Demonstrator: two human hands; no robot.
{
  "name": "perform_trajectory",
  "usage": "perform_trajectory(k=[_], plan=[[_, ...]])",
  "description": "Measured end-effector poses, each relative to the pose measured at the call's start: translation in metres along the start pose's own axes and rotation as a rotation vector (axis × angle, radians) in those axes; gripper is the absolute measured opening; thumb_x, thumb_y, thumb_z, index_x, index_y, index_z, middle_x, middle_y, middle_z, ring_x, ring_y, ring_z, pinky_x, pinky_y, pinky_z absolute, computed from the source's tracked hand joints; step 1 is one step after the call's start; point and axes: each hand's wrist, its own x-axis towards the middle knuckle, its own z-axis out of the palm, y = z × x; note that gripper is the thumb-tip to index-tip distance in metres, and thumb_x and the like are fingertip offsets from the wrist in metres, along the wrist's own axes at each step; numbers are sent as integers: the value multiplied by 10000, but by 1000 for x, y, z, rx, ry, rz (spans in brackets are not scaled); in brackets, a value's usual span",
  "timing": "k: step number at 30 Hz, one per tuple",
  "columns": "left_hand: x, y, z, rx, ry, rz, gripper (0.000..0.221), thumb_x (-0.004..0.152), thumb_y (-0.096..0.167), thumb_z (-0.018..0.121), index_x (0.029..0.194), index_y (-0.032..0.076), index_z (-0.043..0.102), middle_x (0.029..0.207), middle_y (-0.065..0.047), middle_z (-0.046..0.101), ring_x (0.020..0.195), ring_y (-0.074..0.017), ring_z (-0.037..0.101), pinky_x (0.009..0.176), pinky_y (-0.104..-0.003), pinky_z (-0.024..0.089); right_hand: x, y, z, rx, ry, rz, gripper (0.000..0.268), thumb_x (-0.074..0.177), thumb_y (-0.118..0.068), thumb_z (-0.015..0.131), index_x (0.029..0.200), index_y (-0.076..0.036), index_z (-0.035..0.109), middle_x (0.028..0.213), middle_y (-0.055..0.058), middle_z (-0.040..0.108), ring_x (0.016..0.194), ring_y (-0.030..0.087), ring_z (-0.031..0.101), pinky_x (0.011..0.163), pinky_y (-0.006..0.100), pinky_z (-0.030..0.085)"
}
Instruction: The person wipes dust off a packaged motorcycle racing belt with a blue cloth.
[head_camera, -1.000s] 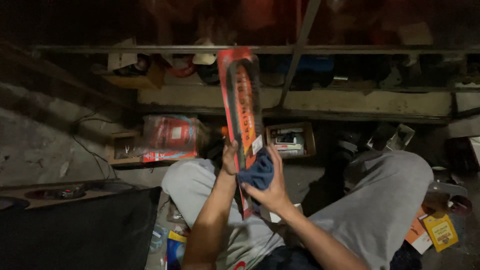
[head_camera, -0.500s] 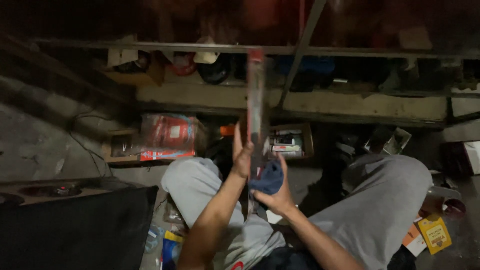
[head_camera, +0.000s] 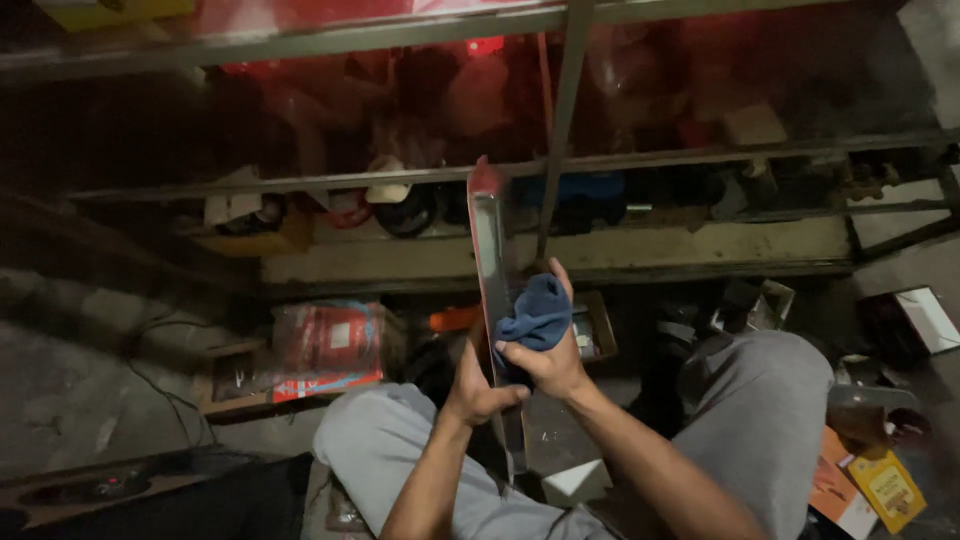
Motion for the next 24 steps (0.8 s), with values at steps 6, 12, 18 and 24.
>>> perform_trajectory(k=[6, 12, 18, 24], plan=[[-4, 1, -8, 281, -77, 79, 1095, 745, 249, 814, 1639, 0, 232, 1603, -157, 414, 1528, -301, 388, 1283, -418, 286, 32, -39, 4, 82, -19, -151, 1177, 732, -174, 810, 1666, -55, 103, 1327, 101, 532, 1233, 232, 554, 1127, 388, 427], [-1, 18, 6, 279, -74, 104, 1113, 727, 251, 806, 1638, 1, 218, 1629, -174, 370, 1536, -315, 356, 1270, -441, 290, 54, -90, 5, 271, -83, -134, 1148, 719, -162, 800, 1642, -71, 125, 1239, 64, 558, 1129, 203, 581, 1052, 385, 470], [6, 29, 12, 310, -77, 169, 1072, 743, 305, 832, 1622, 17, 290, 1713, -187, 260, 1591, -331, 293, 1285, -466, 296, 70, -109, -2, 302, -77, -146, 1116, 709, -127, 788, 1648, -70, 186, 1282, 22, 532, 1194, 180, 537, 1128, 349, 394], [1, 27, 5, 543, -76, 267, 1007, 690, 250, 796, 1583, 12, 396, 1711, -238, 274, 1613, -392, 260, 1309, -489, 220, 88, -125, -3, 402, -45, 12, 964, 732, -60, 730, 1592, -66, 293, 1253, 69, 606, 1180, 198, 591, 1100, 346, 432]])
